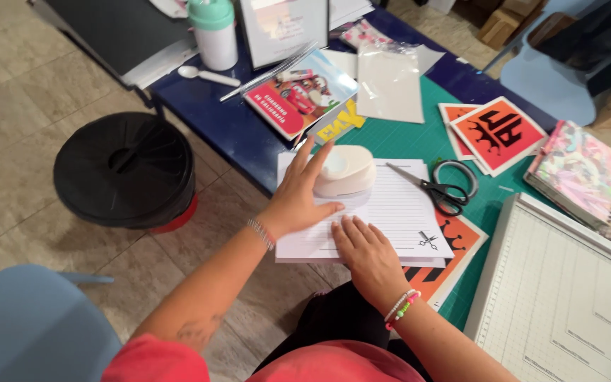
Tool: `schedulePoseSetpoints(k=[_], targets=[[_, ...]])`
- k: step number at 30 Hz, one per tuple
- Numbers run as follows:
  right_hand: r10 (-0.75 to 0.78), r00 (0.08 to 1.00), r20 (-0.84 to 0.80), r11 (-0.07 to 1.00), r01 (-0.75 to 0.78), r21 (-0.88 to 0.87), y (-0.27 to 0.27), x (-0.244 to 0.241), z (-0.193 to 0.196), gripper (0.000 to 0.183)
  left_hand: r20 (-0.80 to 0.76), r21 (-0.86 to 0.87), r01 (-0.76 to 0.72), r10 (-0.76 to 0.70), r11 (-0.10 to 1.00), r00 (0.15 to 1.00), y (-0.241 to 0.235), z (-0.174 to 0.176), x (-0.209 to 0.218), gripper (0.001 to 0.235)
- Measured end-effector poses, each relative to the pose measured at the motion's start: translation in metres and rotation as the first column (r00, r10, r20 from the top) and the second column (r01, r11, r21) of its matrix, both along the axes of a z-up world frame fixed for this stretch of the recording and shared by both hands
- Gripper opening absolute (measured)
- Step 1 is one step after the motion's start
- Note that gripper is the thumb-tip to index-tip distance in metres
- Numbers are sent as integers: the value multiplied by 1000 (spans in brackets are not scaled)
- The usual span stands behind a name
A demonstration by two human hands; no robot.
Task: The person folds a pink lined paper in half and places it on a paper cutter. They align the paper and use the cutter's blade to trim the edge. The person repeats this process with another sheet of paper, folding and cutting it to size.
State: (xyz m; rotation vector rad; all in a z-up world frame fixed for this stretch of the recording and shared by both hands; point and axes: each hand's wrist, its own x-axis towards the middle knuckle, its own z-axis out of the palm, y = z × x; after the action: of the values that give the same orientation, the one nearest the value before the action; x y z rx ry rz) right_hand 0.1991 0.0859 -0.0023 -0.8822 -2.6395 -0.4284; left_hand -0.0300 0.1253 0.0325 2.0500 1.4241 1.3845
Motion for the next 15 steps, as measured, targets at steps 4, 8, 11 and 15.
schedulePoseSetpoints(k=[4, 8, 11, 15], targets=[[-13, 998, -56, 1000, 12, -21, 1, -2, 16, 44, -94, -165, 115, -132, 980, 987, 55, 0, 1, 90], [-8, 995, -104, 999, 5, -36, 8, -2, 32, 41, -202, -162, 117, -149, 980, 968, 83, 0, 4, 75], [-19, 985, -169, 989, -6, -146, 13, -1, 51, 45, -179, -146, 86, -112, 986, 978, 107, -14, 1, 62], [-153, 931, -332, 949, 45, -313, 23, 9, 59, 47, 121, 258, 96, -131, 961, 984, 100, 27, -29, 49]])
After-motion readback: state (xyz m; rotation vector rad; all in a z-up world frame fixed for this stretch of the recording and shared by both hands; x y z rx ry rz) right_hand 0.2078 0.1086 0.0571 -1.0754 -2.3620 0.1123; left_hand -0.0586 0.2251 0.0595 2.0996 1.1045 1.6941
